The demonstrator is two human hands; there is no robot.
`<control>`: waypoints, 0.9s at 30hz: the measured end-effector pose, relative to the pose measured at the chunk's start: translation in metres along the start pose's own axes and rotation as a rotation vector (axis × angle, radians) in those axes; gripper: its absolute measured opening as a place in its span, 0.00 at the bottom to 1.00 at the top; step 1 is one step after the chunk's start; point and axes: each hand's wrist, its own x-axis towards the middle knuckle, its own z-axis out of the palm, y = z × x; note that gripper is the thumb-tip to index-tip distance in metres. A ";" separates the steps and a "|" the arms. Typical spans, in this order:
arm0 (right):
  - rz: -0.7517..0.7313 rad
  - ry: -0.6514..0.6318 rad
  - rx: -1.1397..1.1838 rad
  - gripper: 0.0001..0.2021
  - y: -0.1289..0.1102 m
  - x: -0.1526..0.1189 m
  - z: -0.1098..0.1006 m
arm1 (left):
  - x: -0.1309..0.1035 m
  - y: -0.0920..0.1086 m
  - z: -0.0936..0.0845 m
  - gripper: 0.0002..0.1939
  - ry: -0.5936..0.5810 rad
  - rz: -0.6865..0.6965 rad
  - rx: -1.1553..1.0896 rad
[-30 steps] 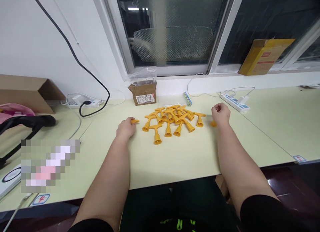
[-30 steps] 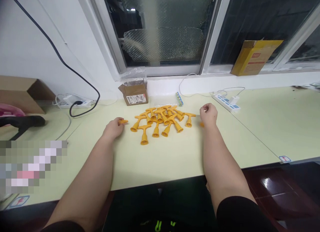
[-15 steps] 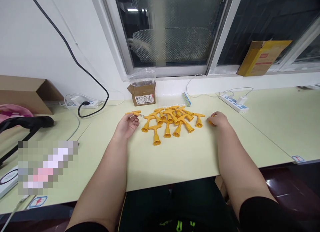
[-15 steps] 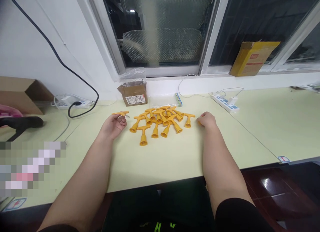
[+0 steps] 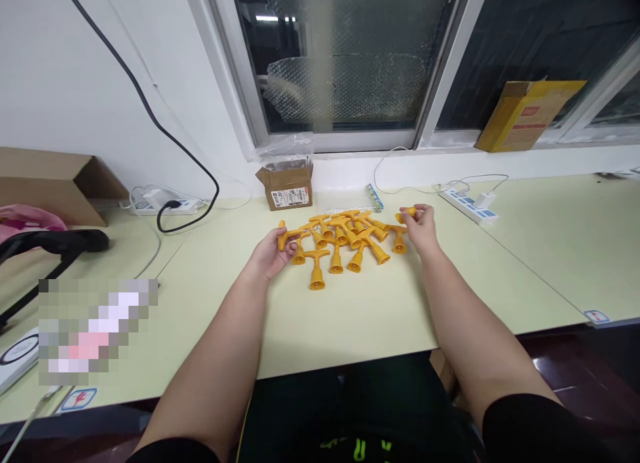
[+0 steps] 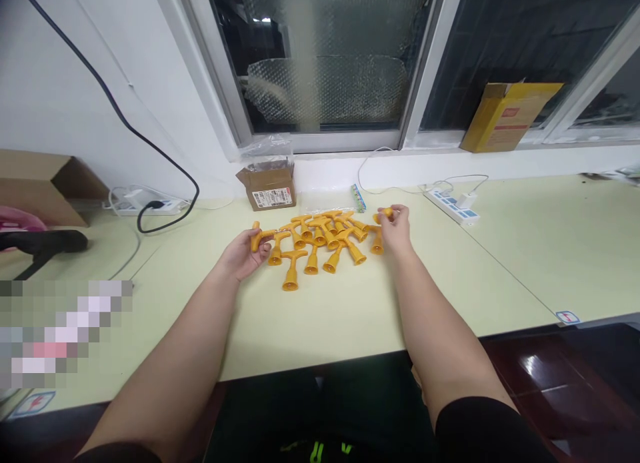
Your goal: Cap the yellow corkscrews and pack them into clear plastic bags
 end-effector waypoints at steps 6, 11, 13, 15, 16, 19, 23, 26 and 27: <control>-0.168 -0.609 -0.028 0.19 -0.029 -0.048 0.042 | -0.012 -0.025 0.024 0.10 -0.110 0.145 0.070; -0.298 -0.760 -0.103 0.17 -0.044 -0.065 0.048 | -0.011 -0.041 0.029 0.16 -0.111 0.205 0.085; -0.252 -0.743 -0.073 0.17 -0.044 -0.065 0.048 | -0.008 -0.043 0.027 0.15 -0.089 0.216 0.091; -0.200 -0.718 -0.043 0.16 -0.042 -0.064 0.048 | -0.007 -0.043 0.025 0.15 -0.088 0.229 0.099; -0.182 -0.711 -0.032 0.16 -0.041 -0.064 0.048 | -0.007 -0.043 0.025 0.16 -0.099 0.234 0.104; -0.168 -0.737 0.000 0.15 -0.040 -0.069 0.050 | -0.011 -0.045 0.028 0.18 -0.155 0.234 0.132; -0.204 -0.772 0.022 0.16 -0.046 -0.081 0.058 | -0.019 -0.051 0.036 0.20 -0.252 0.190 0.185; -0.271 -0.742 0.000 0.17 -0.052 -0.088 0.062 | -0.022 -0.055 0.039 0.21 -0.273 0.163 0.229; -0.279 -0.738 -0.002 0.17 -0.053 -0.089 0.063 | -0.023 -0.056 0.040 0.22 -0.270 0.167 0.251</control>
